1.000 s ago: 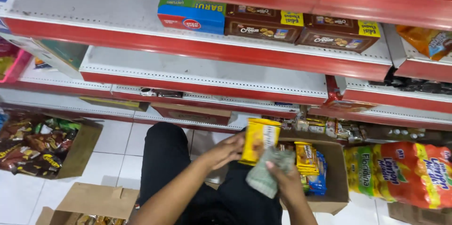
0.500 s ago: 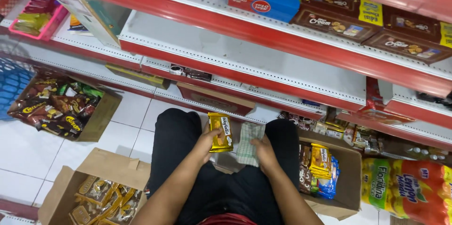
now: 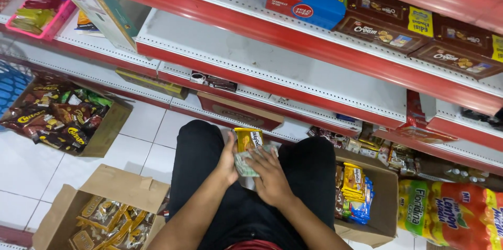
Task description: The person kneels on the floor of a small shop and takes snack packets from a shelf, placing them one at a time into a cardboard box on the floor while holding a cloth in one hand. They occasionally reach back to the shelf to grab more packets and continue filling the box.
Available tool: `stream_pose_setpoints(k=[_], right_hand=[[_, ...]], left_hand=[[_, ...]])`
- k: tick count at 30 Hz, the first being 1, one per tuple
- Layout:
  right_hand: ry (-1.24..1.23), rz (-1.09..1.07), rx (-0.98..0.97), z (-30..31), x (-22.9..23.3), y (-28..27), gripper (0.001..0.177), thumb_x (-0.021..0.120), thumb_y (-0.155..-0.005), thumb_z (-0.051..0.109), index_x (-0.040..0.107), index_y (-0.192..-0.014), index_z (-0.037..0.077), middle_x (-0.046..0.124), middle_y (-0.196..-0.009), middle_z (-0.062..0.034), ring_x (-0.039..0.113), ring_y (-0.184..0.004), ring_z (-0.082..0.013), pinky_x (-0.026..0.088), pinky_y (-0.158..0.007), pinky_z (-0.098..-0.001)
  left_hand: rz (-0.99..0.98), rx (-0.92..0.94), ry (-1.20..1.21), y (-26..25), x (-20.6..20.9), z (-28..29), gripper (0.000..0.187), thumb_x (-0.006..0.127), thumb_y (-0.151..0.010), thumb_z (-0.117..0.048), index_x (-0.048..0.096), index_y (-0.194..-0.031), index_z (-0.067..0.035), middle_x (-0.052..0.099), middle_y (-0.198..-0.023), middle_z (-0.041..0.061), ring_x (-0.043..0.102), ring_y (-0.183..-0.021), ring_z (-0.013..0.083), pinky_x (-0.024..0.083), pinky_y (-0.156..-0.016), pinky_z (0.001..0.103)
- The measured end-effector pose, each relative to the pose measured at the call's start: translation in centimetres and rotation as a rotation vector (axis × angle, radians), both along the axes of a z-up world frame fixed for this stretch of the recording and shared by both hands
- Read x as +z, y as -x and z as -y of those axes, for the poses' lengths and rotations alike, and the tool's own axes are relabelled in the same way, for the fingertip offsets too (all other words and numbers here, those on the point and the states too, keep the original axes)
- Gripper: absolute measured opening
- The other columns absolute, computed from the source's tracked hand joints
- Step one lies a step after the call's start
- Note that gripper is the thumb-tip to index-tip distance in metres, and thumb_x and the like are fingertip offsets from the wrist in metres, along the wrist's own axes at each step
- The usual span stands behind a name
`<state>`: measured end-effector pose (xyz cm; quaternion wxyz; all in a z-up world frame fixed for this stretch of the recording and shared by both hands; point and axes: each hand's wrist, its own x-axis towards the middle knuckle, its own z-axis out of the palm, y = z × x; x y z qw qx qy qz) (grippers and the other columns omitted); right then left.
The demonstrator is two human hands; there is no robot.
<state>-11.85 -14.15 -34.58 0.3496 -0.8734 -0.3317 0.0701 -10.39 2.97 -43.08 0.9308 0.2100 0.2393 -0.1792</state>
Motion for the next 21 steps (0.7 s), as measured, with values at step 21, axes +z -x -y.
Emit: stream_pose_setpoints(k=[21], right_hand=[[-0.272, -0.08, -0.34, -3.3, -4.1, -1.5, 0.05, 0.053, -0.099, 0.006, 0.05, -0.149, -0.001, 0.045, -0.158, -0.0228, 0.031, -0.152, -0.0374, 0.017, -0.123, -0.0503]], left_hand=[[0.097, -0.049, 0.113, 0.2, 1.7, 2.3, 0.084, 0.041, -0.092, -0.073, 0.045, -0.155, -0.018, 0.057, -0.149, 0.004, 0.059, -0.133, 0.0224, 0.051, -0.109, 0.042]])
